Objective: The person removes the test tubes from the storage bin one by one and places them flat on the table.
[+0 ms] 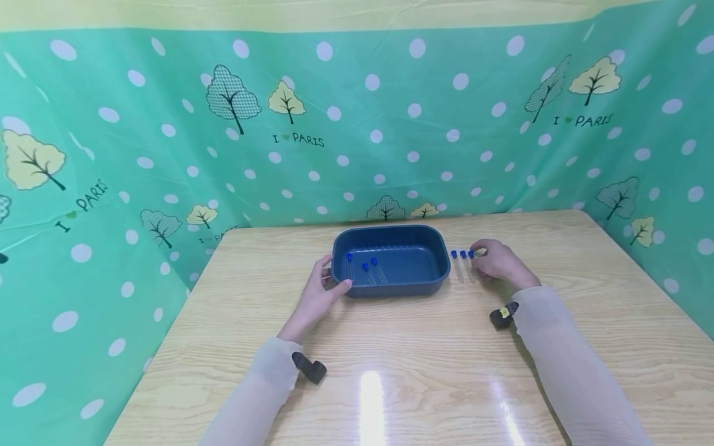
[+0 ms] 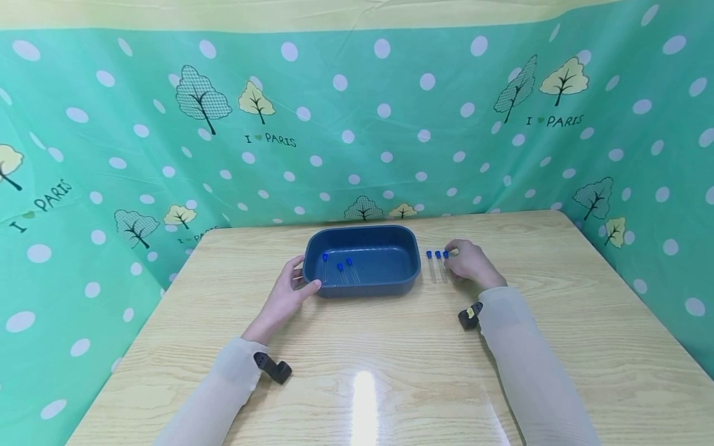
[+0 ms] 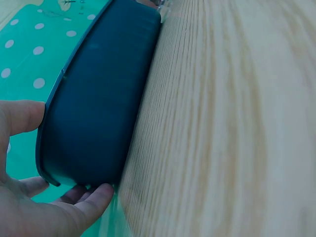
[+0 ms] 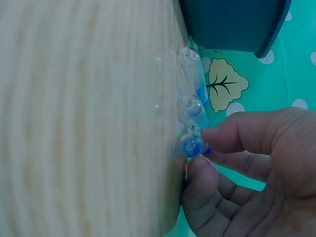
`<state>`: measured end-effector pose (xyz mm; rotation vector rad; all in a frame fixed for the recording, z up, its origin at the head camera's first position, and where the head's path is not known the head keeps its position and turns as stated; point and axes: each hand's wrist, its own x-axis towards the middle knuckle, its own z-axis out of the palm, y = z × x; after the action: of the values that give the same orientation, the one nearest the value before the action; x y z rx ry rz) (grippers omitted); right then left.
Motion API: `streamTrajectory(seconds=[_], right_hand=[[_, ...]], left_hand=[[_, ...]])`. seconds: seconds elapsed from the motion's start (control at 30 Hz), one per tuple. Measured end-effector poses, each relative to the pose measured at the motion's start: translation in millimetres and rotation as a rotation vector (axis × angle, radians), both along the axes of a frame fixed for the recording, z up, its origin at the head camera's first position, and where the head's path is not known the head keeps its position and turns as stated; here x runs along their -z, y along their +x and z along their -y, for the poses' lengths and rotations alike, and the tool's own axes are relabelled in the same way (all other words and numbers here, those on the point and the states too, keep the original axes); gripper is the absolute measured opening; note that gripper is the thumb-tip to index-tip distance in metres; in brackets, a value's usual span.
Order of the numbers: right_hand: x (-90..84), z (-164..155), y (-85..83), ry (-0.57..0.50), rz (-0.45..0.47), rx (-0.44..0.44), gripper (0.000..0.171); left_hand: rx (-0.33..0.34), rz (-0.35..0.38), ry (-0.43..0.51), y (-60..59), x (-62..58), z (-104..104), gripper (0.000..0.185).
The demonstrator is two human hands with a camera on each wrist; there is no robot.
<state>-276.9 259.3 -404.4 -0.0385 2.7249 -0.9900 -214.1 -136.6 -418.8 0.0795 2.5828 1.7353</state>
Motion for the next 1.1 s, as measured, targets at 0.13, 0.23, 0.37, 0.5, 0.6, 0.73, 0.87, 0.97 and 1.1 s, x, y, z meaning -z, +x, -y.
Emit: streamTrajectory(seconds=[0.13,0.23,0.37,0.5,0.6,0.73,0.87,0.97,1.1], right_hand=[[1.1,-0.3,-0.8,0.003,0.008,0.008,0.051],[1.4,-0.8,-0.8,0.007,0.010,0.012,0.051],[1.7,-1.1,-0.6,0.009,0.013,0.015,0.052],[1.9,-0.6,-0.7,0.009,0.016,0.020,0.051],[1.5,0.0,-0.8,0.003,0.012,0.017,0.050],[0.9,0.1,-0.7,-0.002,0.012,0.014,0.051],[0.9,-0.5,-0.7,0.005,0.014,0.014,0.051],[1.2,-0.8,-1.1,0.011,0.013,0.010,0.052],[1.6,-0.9,-1.6,0.016,0.013,0.008,0.051]], left_hand=[[-0.005,0.006,-0.003,0.2,-0.5,-0.6,0.078],[-0.004,0.006,-0.003,0.7,-1.2,-1.1,0.078],[-0.002,0.007,0.000,0.6,-0.6,-1.2,0.078],[-0.003,0.007,-0.002,0.5,-0.1,-1.0,0.079],[-0.006,0.012,-0.005,0.6,-0.8,-1.0,0.079],[-0.009,0.012,-0.009,0.1,-1.1,-0.9,0.079],[-0.008,0.005,-0.015,-0.4,-1.1,-1.0,0.078],[-0.011,0.008,-0.012,-0.3,-1.1,-1.3,0.077],[-0.008,-0.001,-0.010,0.2,-0.4,-1.3,0.078]])
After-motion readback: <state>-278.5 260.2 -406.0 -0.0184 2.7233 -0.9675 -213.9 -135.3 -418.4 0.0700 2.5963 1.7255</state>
